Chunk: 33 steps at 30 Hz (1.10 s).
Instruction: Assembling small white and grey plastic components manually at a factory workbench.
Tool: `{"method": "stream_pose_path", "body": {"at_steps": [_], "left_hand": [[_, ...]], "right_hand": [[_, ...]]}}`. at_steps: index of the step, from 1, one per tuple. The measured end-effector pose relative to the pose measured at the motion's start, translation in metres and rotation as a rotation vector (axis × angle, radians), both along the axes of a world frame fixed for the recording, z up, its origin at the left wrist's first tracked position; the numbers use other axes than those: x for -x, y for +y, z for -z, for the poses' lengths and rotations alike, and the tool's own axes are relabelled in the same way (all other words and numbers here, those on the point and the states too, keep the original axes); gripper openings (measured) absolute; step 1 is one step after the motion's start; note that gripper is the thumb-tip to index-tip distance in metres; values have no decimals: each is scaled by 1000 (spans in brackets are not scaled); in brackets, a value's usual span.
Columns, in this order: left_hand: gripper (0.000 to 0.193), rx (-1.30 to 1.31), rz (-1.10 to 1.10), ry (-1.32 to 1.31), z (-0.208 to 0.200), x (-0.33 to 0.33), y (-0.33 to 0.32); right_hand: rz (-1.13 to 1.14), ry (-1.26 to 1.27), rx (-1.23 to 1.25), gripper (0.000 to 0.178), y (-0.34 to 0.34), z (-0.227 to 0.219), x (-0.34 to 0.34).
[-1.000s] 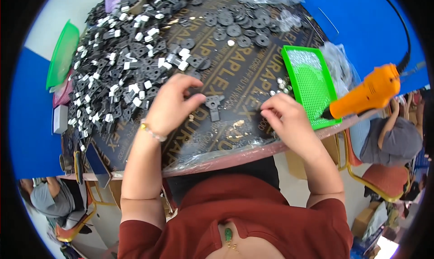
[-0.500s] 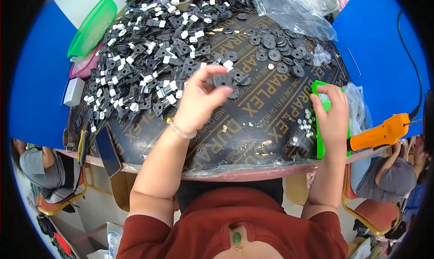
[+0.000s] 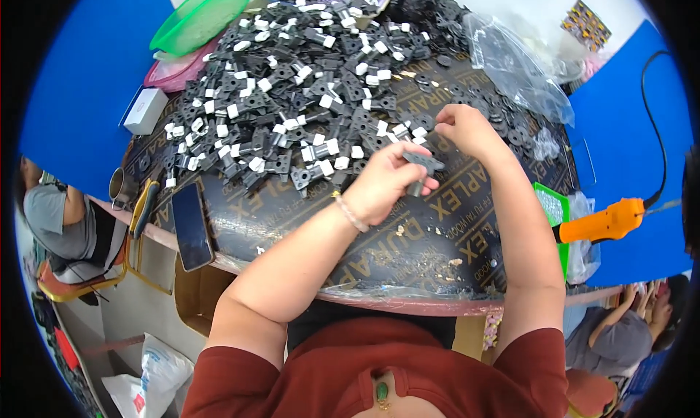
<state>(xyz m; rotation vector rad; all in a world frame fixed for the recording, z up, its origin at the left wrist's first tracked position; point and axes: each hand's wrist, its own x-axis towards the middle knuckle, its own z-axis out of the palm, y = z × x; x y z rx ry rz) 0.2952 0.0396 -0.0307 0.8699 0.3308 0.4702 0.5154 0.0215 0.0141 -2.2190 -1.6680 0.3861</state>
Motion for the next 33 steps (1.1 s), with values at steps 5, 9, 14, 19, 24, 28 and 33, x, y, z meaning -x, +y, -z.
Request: {"method": "stream_pose_path", "body": {"at_steps": [5,9,14,19,24,28,33], "left_hand": [[27,62,-8,-18,-2,0,-1],[29,50,-6,-42,3,-3,-1],[30,-29,22,-16,10,-9,-7],[31,-45,15,23,10,-8,-9],[33,24,-30,6,11,-12,-15],[33,25,8,9,15,-14,-19],[31,189,-12,-45,12,-6,-17]], "right_hand": [[-69,59,-19,26,25,-20,22],[-86,49,-45,28,41,-40,38],[-92,30,-230,28,85,-51,47],[-81,-56,-529,26,177,-58,36],[-20,-122,-581,27,278,-64,-11],[-99,150,-506,32,362,-55,-44],[-297,250,-254,35,416,-45,-21]]}}
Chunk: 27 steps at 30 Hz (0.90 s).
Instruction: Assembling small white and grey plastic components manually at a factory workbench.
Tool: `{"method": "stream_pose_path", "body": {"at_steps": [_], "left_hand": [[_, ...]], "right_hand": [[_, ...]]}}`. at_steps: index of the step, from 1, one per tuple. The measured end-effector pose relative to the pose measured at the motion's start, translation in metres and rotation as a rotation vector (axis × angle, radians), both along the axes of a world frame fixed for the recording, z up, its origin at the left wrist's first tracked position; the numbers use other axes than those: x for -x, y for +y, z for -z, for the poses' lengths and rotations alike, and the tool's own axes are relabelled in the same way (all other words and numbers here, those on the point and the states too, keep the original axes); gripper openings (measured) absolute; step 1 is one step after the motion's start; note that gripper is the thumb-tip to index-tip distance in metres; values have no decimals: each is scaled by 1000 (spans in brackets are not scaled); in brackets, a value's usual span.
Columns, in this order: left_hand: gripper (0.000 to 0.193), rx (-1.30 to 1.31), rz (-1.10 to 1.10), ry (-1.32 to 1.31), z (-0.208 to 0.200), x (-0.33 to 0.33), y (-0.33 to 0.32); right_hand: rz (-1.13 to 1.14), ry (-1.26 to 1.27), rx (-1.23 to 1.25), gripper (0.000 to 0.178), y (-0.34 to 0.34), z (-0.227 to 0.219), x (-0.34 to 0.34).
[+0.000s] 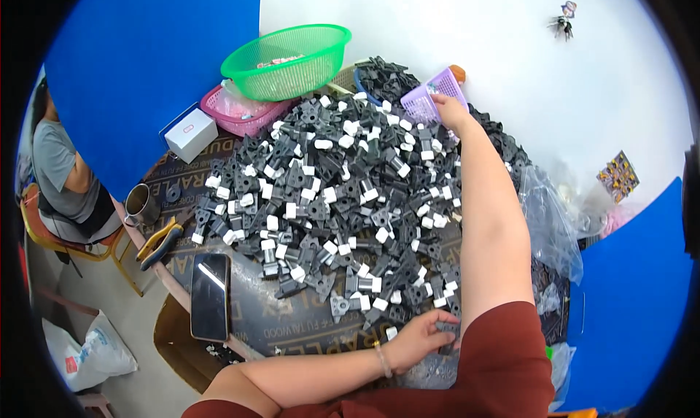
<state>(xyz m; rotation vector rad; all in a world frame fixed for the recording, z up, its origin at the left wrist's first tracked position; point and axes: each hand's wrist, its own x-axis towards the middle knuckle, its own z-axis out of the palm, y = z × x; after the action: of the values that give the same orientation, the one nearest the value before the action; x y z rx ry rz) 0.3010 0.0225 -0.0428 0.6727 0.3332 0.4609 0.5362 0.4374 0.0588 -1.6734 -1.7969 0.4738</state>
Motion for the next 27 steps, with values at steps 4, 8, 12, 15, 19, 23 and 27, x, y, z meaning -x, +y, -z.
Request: {"method": "stream_pose_path", "body": {"at_steps": [4,8,12,15,19,23,27], "left_hand": [[30,28,30,19,-4,5,7],[31,75,42,-8,-11,3,9],[32,80,9,-14,-9,2,7],[33,91,-11,-16,-4,2,8],[33,81,28,-42,-9,-1,6],[33,84,9,-13,-6,2,7],[33,110,-12,-19,-8,3,4]], "right_hand": [[-18,-89,290,28,6,-19,-1],[-42,-155,348,25,15,-23,-13],[-65,-161,348,29,14,-18,-10],[-49,-109,294,26,13,-14,5],[-60,-108,59,22,30,9,-43],[67,304,47,20,2,-6,-11],[-5,570,17,21,-23,-27,-23]]}}
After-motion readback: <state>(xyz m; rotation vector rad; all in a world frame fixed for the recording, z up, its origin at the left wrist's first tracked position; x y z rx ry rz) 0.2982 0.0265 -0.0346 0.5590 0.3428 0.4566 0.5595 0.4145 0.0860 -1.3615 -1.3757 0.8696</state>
